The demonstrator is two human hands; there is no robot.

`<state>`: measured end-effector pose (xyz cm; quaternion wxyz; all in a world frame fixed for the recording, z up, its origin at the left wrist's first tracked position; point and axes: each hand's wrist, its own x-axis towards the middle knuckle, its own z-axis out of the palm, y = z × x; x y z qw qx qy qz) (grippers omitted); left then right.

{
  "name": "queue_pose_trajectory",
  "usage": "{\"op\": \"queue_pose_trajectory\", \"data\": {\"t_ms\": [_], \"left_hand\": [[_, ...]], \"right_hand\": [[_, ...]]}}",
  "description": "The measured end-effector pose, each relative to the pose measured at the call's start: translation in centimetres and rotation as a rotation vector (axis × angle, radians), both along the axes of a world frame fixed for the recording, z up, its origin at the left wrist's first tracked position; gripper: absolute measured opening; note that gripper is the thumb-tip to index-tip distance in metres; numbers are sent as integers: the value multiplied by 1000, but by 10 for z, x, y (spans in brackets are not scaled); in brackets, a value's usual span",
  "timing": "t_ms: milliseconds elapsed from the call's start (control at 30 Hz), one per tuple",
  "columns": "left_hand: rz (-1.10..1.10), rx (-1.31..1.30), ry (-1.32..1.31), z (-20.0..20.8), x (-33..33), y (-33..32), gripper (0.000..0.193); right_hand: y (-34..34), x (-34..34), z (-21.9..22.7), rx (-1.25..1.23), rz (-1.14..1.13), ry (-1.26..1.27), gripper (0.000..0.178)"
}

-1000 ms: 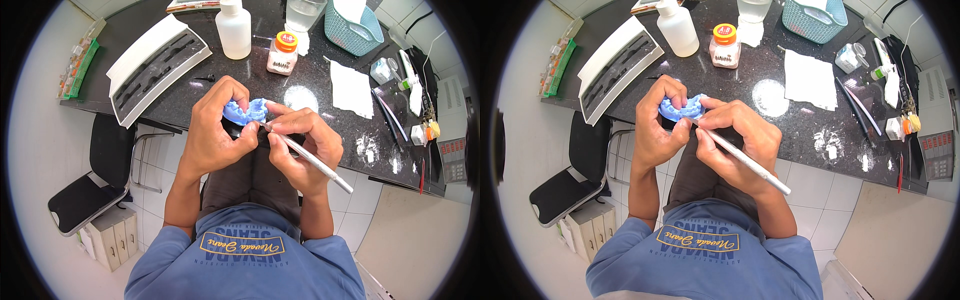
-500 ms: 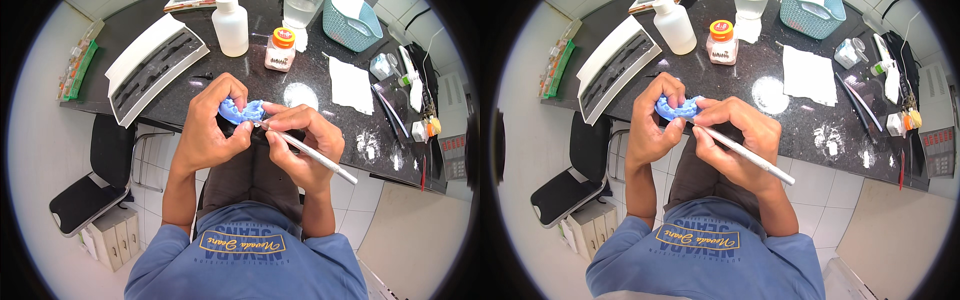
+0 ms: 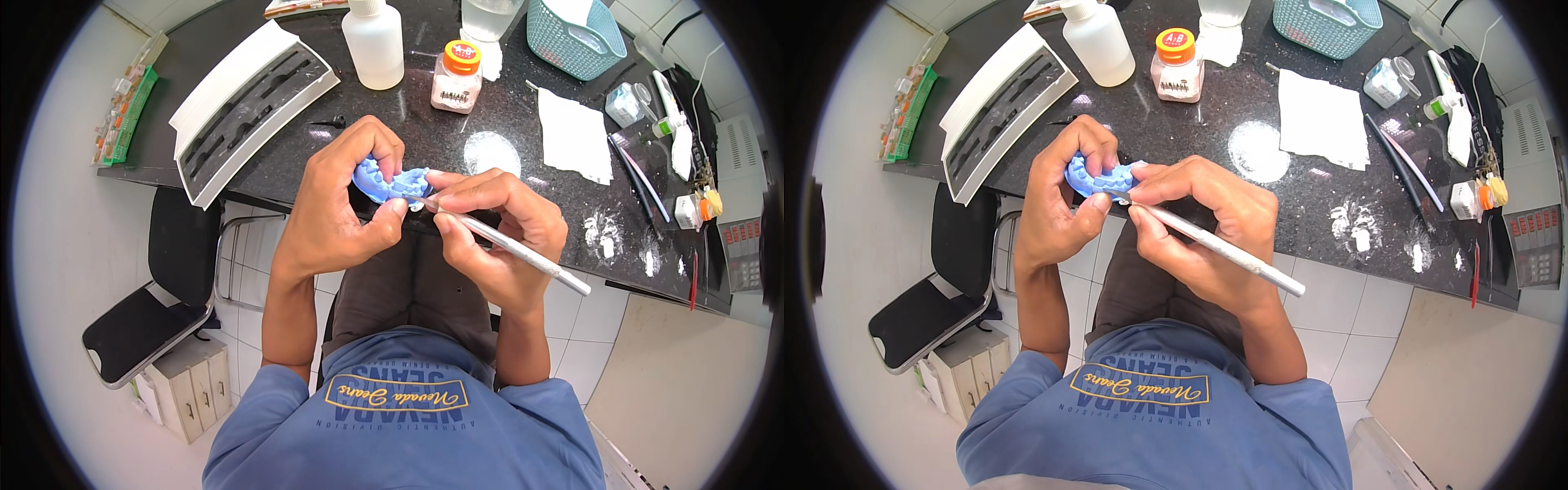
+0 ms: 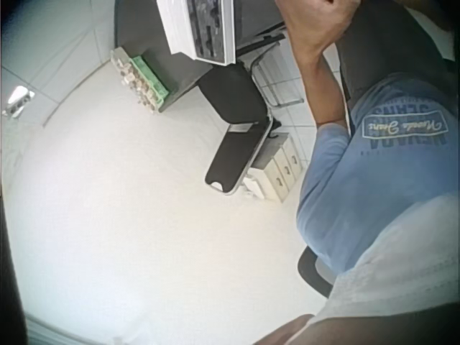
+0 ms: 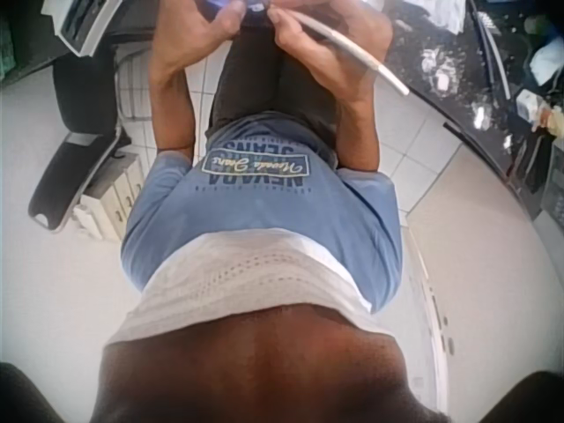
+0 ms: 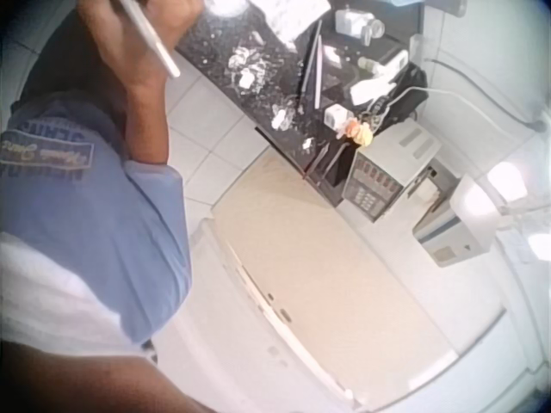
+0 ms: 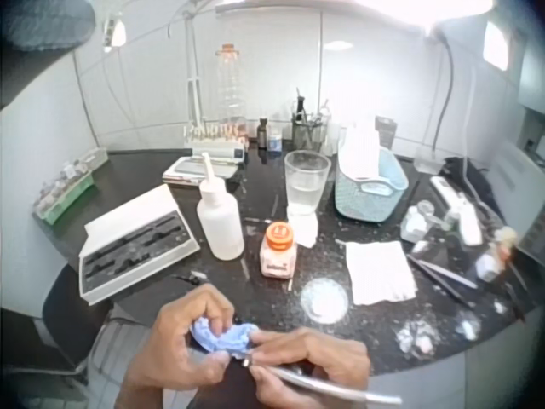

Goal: The person cleans and scrapes excess material from a yellow dental model using a dental tool, then uses a toothbrush to brush the blue impression mold.

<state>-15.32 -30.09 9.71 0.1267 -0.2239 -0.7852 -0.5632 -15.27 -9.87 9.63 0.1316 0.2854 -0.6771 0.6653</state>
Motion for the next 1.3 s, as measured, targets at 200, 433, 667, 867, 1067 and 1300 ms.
{"op": "queue_pose_trajectory", "data": {"t_ms": [200, 433, 667, 867, 1067, 1300], "left_hand": [[16, 74, -13, 0, 1, 5, 41], [101, 351, -144, -2, 4, 11, 57], [102, 341, -229, 5, 4, 13, 73], [107, 337, -226, 5, 5, 12, 75], [111, 313, -225, 7, 6, 12, 74], [111, 311, -229, 7, 6, 12, 74]], "right_hand": [[0, 0, -1, -19, 6, -3, 15], [-4, -2, -3, -86, -39, 81, 15], [-7, -1, -6, -144, -89, 127, 17], [-6, 1, -6, -112, -93, 102, 19], [-6, 1, -6, -83, -109, 108, 20], [-6, 2, -5, -85, -113, 100, 20]]}}
